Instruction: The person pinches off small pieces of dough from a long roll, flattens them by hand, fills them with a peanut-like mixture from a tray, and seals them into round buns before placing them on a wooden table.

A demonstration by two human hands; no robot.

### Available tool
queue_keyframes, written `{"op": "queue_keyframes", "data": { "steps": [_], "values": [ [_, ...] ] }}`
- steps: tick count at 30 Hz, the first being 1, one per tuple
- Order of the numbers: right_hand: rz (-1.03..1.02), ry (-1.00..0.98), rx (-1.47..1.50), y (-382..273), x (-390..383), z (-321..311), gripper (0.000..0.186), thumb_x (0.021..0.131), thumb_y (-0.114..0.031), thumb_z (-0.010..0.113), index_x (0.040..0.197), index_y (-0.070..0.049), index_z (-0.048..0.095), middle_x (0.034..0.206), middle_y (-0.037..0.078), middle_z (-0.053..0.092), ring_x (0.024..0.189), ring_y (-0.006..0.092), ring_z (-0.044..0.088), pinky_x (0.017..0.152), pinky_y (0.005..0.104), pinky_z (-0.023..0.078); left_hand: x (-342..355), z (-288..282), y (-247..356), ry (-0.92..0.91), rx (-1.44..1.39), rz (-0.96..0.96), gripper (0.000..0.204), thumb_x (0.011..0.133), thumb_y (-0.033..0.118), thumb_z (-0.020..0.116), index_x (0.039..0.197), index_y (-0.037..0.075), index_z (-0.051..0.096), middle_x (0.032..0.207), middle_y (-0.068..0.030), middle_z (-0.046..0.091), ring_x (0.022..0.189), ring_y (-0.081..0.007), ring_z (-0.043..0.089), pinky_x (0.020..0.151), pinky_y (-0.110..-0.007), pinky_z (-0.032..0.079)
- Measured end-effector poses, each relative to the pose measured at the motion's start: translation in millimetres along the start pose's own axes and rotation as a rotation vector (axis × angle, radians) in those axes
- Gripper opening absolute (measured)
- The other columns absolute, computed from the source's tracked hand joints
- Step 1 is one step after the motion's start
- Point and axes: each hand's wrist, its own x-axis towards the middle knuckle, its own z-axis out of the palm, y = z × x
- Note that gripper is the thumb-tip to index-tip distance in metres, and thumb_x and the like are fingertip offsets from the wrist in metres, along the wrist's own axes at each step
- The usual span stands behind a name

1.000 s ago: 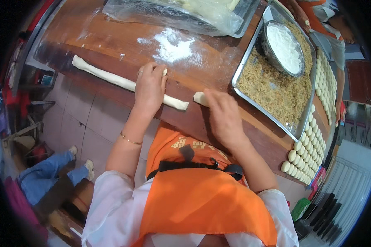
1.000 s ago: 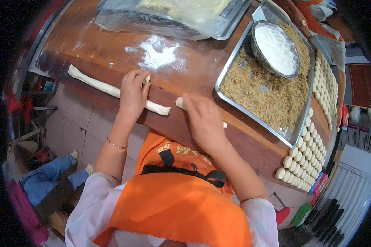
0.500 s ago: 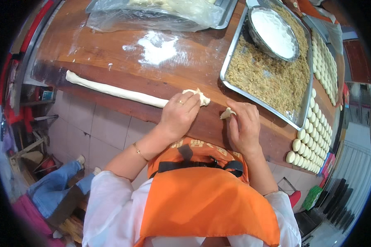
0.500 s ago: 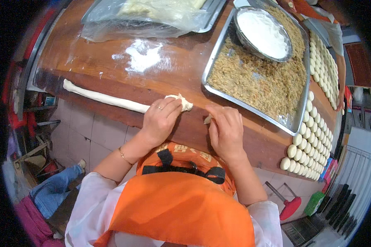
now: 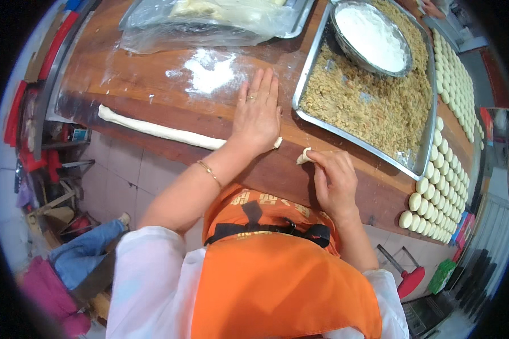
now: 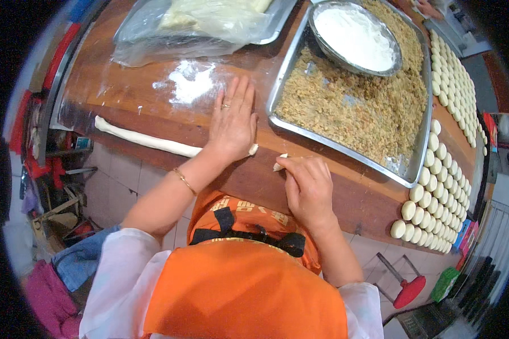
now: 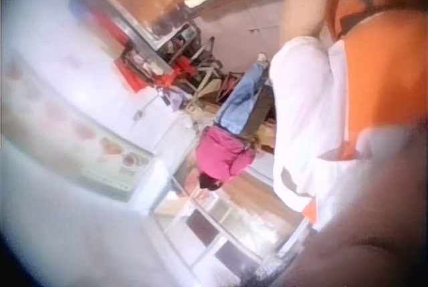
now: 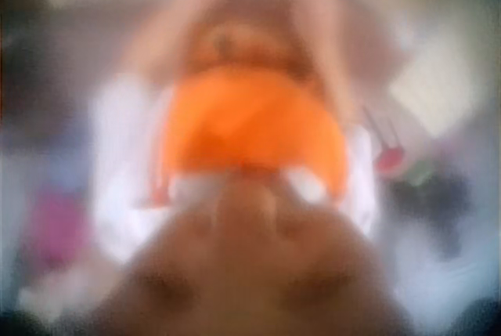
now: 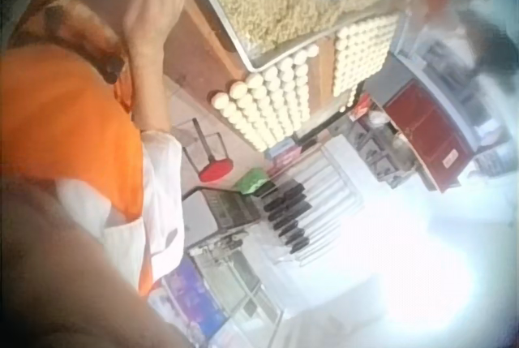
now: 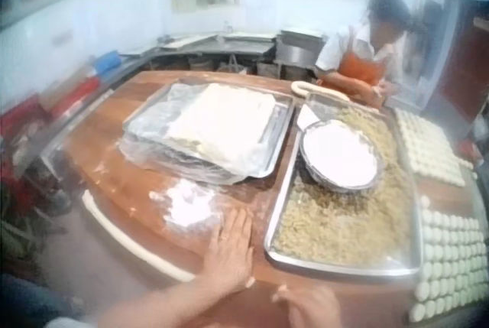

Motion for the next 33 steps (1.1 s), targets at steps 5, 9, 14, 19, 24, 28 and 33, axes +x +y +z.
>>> {"op": "queue_keyframes", "data": {
  "steps": [5,9,14,19,24,28,33],
  "values": [
    [0.021,0.042,0.116,4,11,-4,0.029,0.079,0.008,0.061,0.103,-0.006,0.069,0.094,0.011,0.067,0.087,0.0314,0.061,0.078,0.0401,0.049,10,-5,2,-0.063,0.072,0.057,0.063,0.091,0.018,0.058,0.147,-0.003,0.036,0.159,-0.0183,0.027,0.150,-0.0336,0.019,0.120,-0.054,0.013],
    [-0.056,0.037,0.162,-2,19,-14,0.030,0.078,0.009,0.061,0.103,-0.005,0.069,0.095,0.011,0.067,0.087,0.0315,0.061,0.079,0.0404,0.049,21,2,-3,-0.041,0.124,0.013,0.065,0.091,0.019,0.058,0.148,0.000,0.034,0.159,-0.0181,0.027,0.151,-0.0338,0.017,0.119,-0.056,0.011],
    [0.041,0.013,0.176,5,11,-23,0.026,0.082,0.009,0.060,0.103,-0.005,0.069,0.091,0.011,0.067,0.085,0.0320,0.061,0.077,0.0391,0.049,37,5,2,0.032,0.138,0.092,0.064,0.091,0.014,0.057,0.149,0.001,0.031,0.159,-0.0190,0.025,0.151,-0.0341,0.018,0.119,-0.057,0.010],
    [0.046,0.066,0.174,6,2,-26,0.024,0.083,0.008,0.061,0.102,-0.004,0.068,0.091,0.011,0.067,0.084,0.0318,0.061,0.075,0.0388,0.049,-4,-8,21,-0.121,0.052,-0.017,0.065,0.094,0.020,0.055,0.149,-0.002,0.029,0.157,-0.0211,0.028,0.149,-0.0361,0.020,0.118,-0.056,0.014],
    [0.023,0.045,0.162,1,-4,-27,0.024,0.083,0.008,0.060,0.102,-0.004,0.068,0.092,0.011,0.067,0.085,0.0311,0.061,0.077,0.0386,0.049,-15,-8,19,-0.040,0.042,-0.004,0.068,0.091,0.028,0.063,0.146,-0.001,0.037,0.154,-0.0219,0.033,0.146,-0.0366,0.026,0.116,-0.054,0.022],
    [0.106,-0.011,0.172,-2,-6,-34,0.024,0.083,0.008,0.060,0.101,-0.005,0.069,0.093,0.010,0.068,0.087,0.0309,0.062,0.077,0.0384,0.050,-58,-34,20,-0.135,0.059,0.074,0.057,0.087,0.021,0.067,0.138,0.002,0.049,0.144,-0.0202,0.045,0.137,-0.0360,0.038,0.110,-0.051,0.031],
    [0.122,-0.071,0.153,4,-7,-32,0.023,0.082,0.007,0.061,0.101,-0.005,0.070,0.093,0.010,0.069,0.087,0.0309,0.062,0.078,0.0381,0.050,-29,-54,-18,-0.172,-0.155,-0.016,0.011,0.087,0.014,0.066,0.088,0.004,0.067,0.096,-0.0156,0.067,0.094,-0.0340,0.064,0.087,-0.046,0.048]
  ]
}}
